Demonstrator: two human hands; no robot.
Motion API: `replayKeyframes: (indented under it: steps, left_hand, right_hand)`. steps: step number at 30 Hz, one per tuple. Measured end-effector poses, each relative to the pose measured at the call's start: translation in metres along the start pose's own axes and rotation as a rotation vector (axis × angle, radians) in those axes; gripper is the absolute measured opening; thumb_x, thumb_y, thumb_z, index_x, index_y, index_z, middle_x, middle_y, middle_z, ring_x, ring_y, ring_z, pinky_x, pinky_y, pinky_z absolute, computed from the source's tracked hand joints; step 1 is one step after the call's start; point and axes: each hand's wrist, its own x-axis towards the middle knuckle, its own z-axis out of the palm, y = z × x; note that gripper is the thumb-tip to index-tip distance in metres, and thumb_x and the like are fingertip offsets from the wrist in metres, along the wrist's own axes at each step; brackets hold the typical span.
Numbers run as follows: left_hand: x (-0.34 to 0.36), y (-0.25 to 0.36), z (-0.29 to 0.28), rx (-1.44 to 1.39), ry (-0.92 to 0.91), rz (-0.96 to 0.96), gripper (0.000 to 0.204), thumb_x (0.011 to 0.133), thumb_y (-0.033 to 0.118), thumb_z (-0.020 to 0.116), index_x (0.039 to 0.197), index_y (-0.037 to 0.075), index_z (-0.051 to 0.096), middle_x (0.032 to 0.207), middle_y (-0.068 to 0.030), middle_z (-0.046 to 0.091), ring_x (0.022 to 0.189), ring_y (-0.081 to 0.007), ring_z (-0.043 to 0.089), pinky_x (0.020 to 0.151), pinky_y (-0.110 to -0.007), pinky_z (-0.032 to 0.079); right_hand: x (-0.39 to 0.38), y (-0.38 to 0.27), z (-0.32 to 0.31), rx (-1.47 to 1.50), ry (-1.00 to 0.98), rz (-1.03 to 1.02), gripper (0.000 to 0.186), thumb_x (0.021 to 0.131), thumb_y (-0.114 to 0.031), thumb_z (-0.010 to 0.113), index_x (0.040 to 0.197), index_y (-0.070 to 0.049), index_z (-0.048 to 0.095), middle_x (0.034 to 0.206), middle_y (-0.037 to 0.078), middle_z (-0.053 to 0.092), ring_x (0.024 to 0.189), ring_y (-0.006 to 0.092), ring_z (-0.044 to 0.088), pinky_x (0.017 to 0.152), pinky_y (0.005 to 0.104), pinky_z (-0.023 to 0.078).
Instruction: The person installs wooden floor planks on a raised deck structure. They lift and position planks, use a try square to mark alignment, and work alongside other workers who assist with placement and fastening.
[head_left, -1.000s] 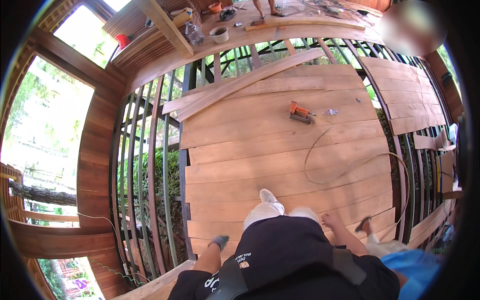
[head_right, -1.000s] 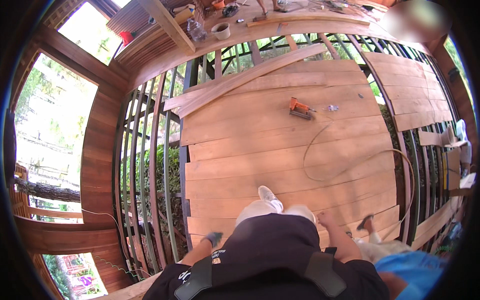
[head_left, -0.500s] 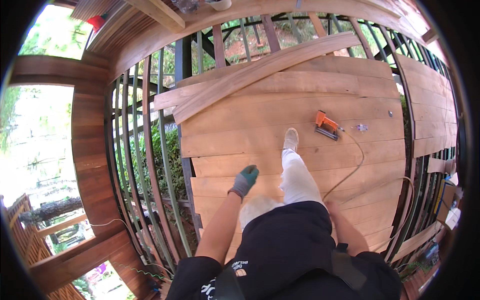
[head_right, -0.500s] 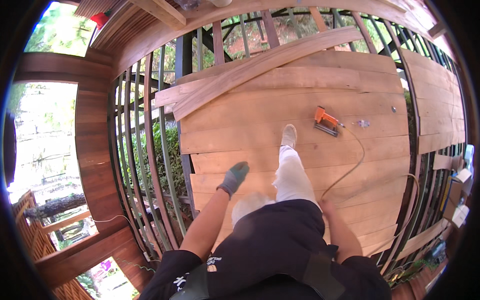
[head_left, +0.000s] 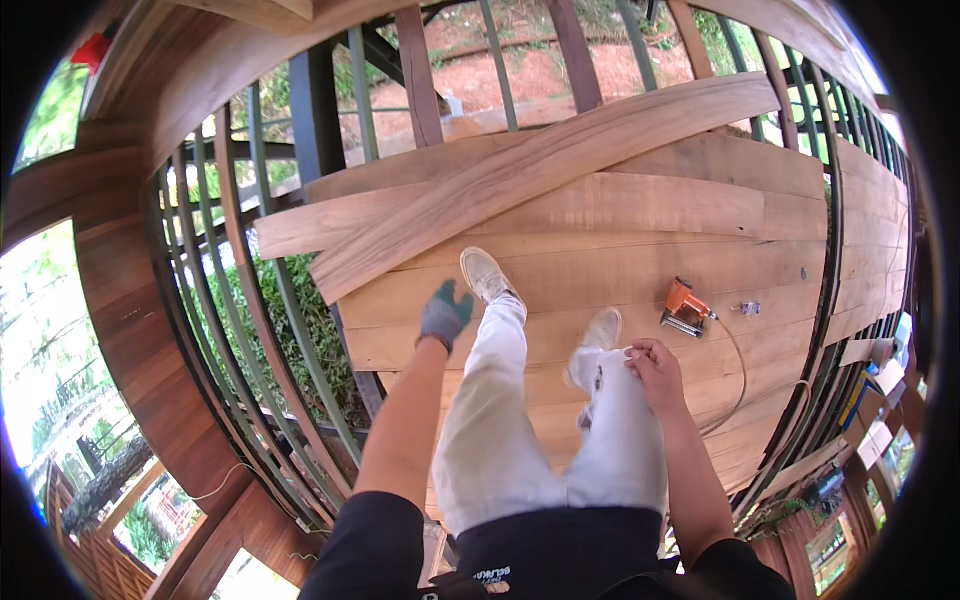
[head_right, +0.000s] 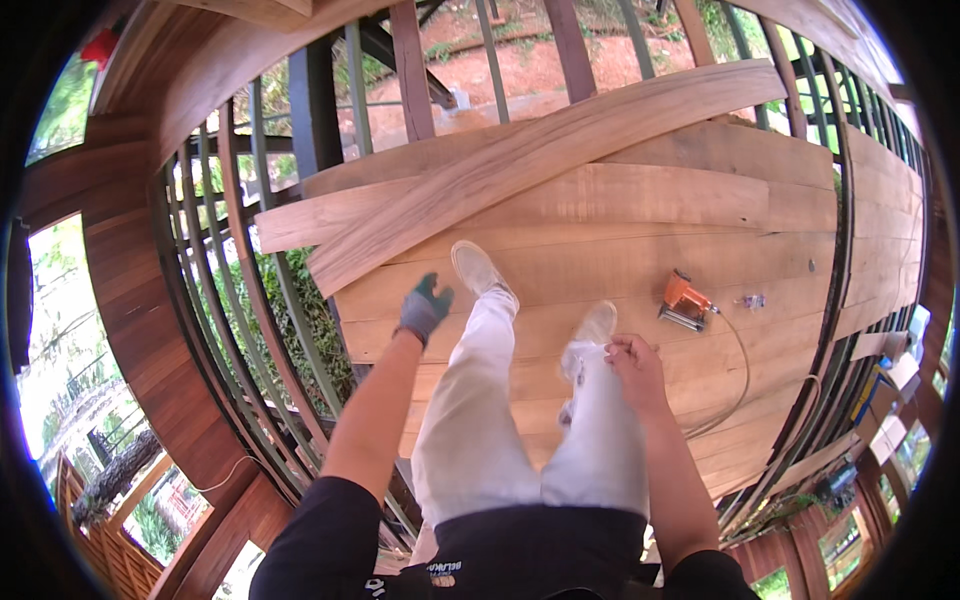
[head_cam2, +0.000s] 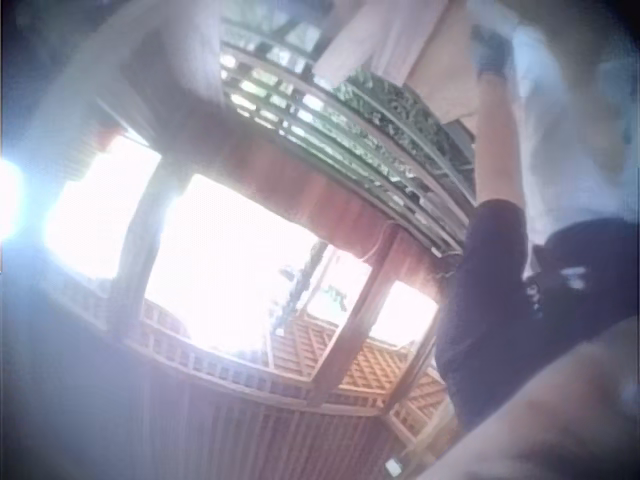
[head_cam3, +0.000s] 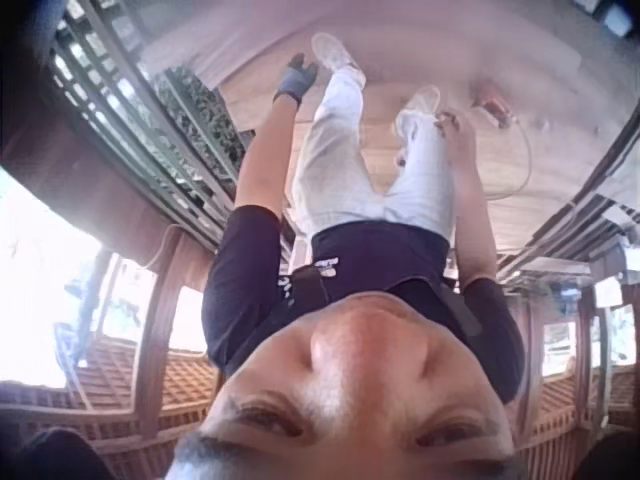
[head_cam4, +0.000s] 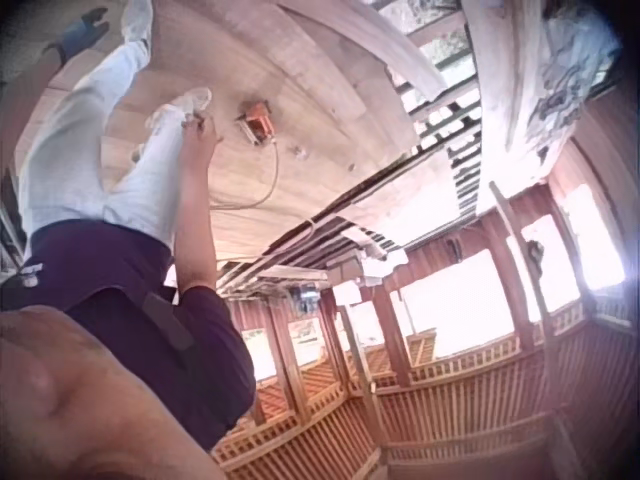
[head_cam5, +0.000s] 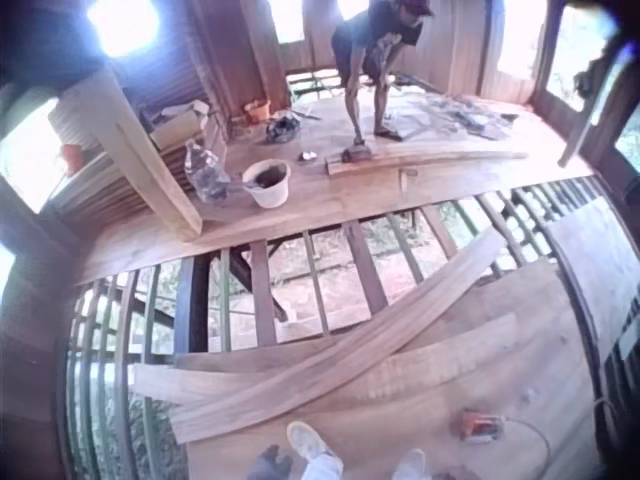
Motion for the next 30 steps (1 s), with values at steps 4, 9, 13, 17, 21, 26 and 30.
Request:
replayKeyframes:
  steps: [4,9,13,17,21,26,30]
  left_hand:
    - [0.162,-0.011,-0.016,0.234,0.016,0.131,0.066,0.083,0.043,0.068,0.135,0.005,0.054,0.128,-0.0221,0.062,0.117,-0.037,0.06,0.099,-0.042,0.048]
    - [0.335,-0.003,-0.007,0.305,0.081,0.195,0.071,0.081,0.044,0.07,0.137,0.006,0.051,0.141,-0.0212,0.052,0.129,-0.0392,0.05,0.108,-0.044,0.041]
    - [0.394,-0.001,0.026,0.417,0.114,0.281,0.074,0.08,0.047,0.071,0.14,0.01,0.049,0.142,-0.0187,0.05,0.132,-0.0379,0.046,0.109,-0.046,0.039]
    - [0.38,0.005,0.03,0.494,0.154,0.253,0.071,0.081,0.046,0.071,0.139,0.011,0.05,0.135,-0.0213,0.053,0.125,-0.0397,0.05,0.103,-0.047,0.043]
    - [0.382,-0.004,0.032,0.522,0.13,0.319,0.071,0.083,0.044,0.071,0.139,0.008,0.05,0.134,-0.0241,0.052,0.124,-0.0416,0.051,0.102,-0.047,0.044]
    - [0.393,-0.016,0.014,0.34,-0.018,0.49,0.063,0.088,0.033,0.066,0.141,0.004,0.047,0.136,-0.0228,0.051,0.125,-0.0404,0.05,0.103,-0.045,0.043]
    - [0.377,0.003,-0.007,0.114,-0.353,0.444,0.066,0.088,0.027,0.067,0.143,0.001,0.042,0.138,-0.0257,0.048,0.126,-0.0422,0.049,0.104,-0.046,0.042]
  right_hand:
    - [0.095,0.021,0.065,0.033,-0.023,0.055,0.024,0.096,-0.012,0.061,0.114,0.003,0.061,0.1,0.01,0.068,0.089,0.016,0.067,0.078,0.0277,0.053]
    - [0.253,0.049,0.159,-0.052,-0.168,0.155,0.026,0.095,-0.015,0.062,0.114,0.003,0.062,0.098,0.009,0.067,0.09,0.0152,0.066,0.077,0.0277,0.052]
    - [0.386,0.101,0.206,0.241,-0.073,0.024,0.033,0.093,-0.016,0.064,0.12,0.002,0.058,0.11,0.012,0.065,0.102,0.0181,0.063,0.084,0.0312,0.053]
    - [0.451,0.056,0.251,0.769,0.144,0.202,0.033,0.093,-0.018,0.065,0.12,-0.002,0.055,0.11,0.009,0.061,0.102,0.0197,0.061,0.084,0.0338,0.054]
    - [0.466,0.046,0.267,0.759,0.264,0.359,0.027,0.092,-0.019,0.066,0.111,-0.003,0.056,0.103,0.006,0.06,0.101,0.019,0.061,0.083,0.0355,0.054]
    - [0.458,0.026,0.258,0.787,0.148,0.234,0.024,0.092,-0.019,0.066,0.103,-0.001,0.056,0.09,0.008,0.062,0.082,0.0187,0.065,0.07,0.0351,0.059]
    - [0.444,-0.029,0.263,0.566,0.157,0.112,0.023,0.092,-0.018,0.064,0.095,0.003,0.058,0.08,0.012,0.064,0.063,0.0185,0.066,0.056,0.0337,0.06]
